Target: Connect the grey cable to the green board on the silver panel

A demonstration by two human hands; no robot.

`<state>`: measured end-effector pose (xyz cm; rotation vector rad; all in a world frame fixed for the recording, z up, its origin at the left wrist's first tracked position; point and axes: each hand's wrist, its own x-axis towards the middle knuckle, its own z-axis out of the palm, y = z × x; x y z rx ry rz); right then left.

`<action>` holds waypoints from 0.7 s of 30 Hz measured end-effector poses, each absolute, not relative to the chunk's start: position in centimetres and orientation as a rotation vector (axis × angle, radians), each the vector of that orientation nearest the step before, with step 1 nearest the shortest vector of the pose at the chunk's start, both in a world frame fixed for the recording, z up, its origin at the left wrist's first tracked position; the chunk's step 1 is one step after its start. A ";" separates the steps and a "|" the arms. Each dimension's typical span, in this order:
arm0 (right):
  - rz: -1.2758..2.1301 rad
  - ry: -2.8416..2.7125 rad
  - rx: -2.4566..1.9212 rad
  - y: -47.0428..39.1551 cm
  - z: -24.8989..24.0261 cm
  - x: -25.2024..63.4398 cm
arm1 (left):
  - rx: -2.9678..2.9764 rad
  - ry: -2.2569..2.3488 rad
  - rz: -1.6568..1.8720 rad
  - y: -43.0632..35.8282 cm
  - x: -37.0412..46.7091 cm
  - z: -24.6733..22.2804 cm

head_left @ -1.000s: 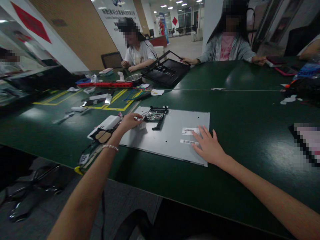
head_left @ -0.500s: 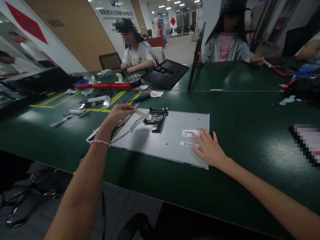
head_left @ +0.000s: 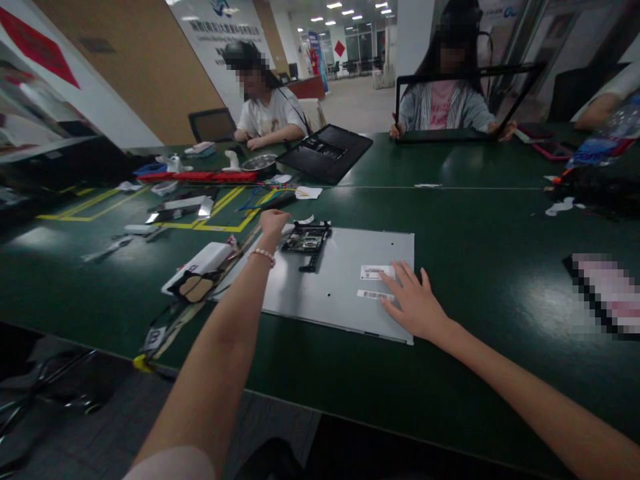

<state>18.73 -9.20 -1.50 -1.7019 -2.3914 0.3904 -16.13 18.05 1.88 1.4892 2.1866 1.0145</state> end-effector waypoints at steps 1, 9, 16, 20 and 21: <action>0.382 -2.392 -1.706 -9.2 -1.5 18.7 | 1.487 2.229 1.017 18.1 -16.4 1.6; 0.406 -2.403 -1.695 -9.4 -1.2 18.8 | 1.684 2.248 0.868 15.6 -21.7 1.7; 0.418 -2.309 -1.732 -9.9 -1.3 18.8 | 1.581 2.197 0.780 10.9 -26.0 1.1; 0.574 -2.159 -1.692 -9.9 -1.7 19.1 | 1.546 2.042 0.844 9.6 -26.6 1.2; 0.641 -2.097 -1.673 -9.9 -1.7 19.3 | 1.526 2.020 0.875 9.5 -26.6 1.3</action>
